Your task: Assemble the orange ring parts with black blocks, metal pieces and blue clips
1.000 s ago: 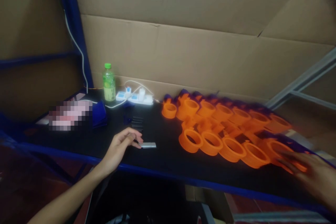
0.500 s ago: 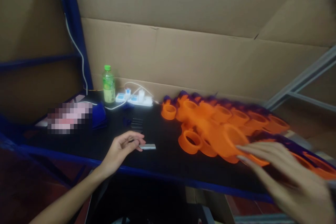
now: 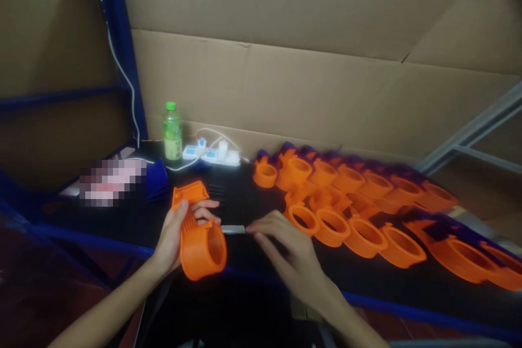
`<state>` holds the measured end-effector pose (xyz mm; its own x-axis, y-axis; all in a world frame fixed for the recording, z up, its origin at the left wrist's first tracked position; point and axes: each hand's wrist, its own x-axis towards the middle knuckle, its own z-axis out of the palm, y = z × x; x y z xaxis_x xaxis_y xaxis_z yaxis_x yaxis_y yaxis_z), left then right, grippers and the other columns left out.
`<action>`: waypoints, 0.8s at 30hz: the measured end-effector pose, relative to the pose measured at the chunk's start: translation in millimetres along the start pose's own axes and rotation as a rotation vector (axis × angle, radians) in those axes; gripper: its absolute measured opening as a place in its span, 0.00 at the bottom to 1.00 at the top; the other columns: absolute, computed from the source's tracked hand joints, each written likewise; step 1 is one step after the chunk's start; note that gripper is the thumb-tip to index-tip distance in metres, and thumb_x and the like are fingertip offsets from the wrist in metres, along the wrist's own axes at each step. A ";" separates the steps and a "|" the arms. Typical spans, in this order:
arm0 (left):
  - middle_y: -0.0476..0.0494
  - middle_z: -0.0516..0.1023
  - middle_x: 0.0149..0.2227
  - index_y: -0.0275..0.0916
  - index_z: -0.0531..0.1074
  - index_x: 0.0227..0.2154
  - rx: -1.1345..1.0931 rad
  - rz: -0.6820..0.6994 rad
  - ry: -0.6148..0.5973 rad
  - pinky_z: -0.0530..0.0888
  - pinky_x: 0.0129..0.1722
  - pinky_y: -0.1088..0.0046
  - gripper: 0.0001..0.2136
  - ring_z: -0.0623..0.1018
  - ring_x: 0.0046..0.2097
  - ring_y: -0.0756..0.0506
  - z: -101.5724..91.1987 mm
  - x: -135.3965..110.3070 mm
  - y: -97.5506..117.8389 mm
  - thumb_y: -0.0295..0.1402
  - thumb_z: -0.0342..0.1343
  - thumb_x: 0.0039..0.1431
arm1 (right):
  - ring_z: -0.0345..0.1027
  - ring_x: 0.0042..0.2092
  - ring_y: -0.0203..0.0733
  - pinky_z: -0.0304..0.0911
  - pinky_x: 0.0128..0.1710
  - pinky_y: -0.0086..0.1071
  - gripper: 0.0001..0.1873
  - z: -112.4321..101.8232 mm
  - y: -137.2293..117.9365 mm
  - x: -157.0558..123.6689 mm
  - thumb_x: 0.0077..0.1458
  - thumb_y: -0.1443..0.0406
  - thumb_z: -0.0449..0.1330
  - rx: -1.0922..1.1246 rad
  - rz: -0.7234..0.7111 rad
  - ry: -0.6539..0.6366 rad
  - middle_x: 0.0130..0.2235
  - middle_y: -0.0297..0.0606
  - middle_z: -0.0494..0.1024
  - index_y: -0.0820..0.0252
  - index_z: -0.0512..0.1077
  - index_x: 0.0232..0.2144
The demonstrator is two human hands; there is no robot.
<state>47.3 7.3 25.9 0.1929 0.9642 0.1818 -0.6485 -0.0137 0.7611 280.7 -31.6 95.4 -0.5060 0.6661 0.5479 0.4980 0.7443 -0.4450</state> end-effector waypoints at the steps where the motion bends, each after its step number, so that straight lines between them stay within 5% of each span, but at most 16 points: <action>1: 0.36 0.81 0.30 0.30 0.78 0.46 -0.015 -0.014 0.034 0.78 0.40 0.63 0.25 0.82 0.37 0.39 -0.9 1.2 0.7 0.49 0.50 0.66 | 0.72 0.46 0.41 0.70 0.45 0.35 0.12 4.6 8.7 1.5 0.66 0.68 0.55 -0.072 0.041 -0.025 0.45 0.41 0.78 0.56 0.74 0.48; 5: 0.37 0.79 0.27 0.27 0.77 0.45 0.003 -0.132 0.067 0.77 0.33 0.67 0.28 0.81 0.33 0.39 0.4 3.1 5.2 0.52 0.51 0.64 | 0.70 0.49 0.45 0.68 0.48 0.40 0.15 28.7 34.9 1.2 0.64 0.66 0.59 -0.377 0.060 -0.210 0.49 0.40 0.78 0.54 0.73 0.52; 9: 0.37 0.79 0.26 0.27 0.77 0.44 0.046 -0.178 0.074 0.75 0.27 0.69 0.27 0.80 0.29 0.41 3.7 2.4 8.2 0.52 0.53 0.63 | 0.70 0.44 0.43 0.65 0.41 0.38 0.11 45.2 43.0 -3.0 0.66 0.69 0.55 -0.486 0.008 -0.209 0.43 0.40 0.79 0.56 0.76 0.46; 17: 0.39 0.78 0.25 0.29 0.77 0.41 0.076 -0.186 0.081 0.76 0.29 0.68 0.24 0.81 0.30 0.39 7.4 2.5 8.1 0.50 0.54 0.63 | 0.68 0.40 0.43 0.60 0.37 0.36 0.07 47.7 45.5 -7.8 0.66 0.66 0.56 -0.487 0.034 -0.150 0.36 0.40 0.77 0.59 0.74 0.35; 24: 0.40 0.77 0.26 0.30 0.76 0.41 0.075 -0.202 0.082 0.76 0.28 0.68 0.24 0.81 0.31 0.39 7.5 1.5 7.9 0.50 0.54 0.63 | 0.69 0.42 0.42 0.63 0.39 0.33 0.04 44.8 43.9 -6.0 0.63 0.66 0.60 -0.264 0.160 -0.092 0.39 0.38 0.76 0.57 0.72 0.34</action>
<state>48.0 6.6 36.9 0.2510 0.9676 -0.0275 -0.5454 0.1649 0.8218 274.1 -0.8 40.8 -0.4619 0.7843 0.4142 0.7360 0.5995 -0.3143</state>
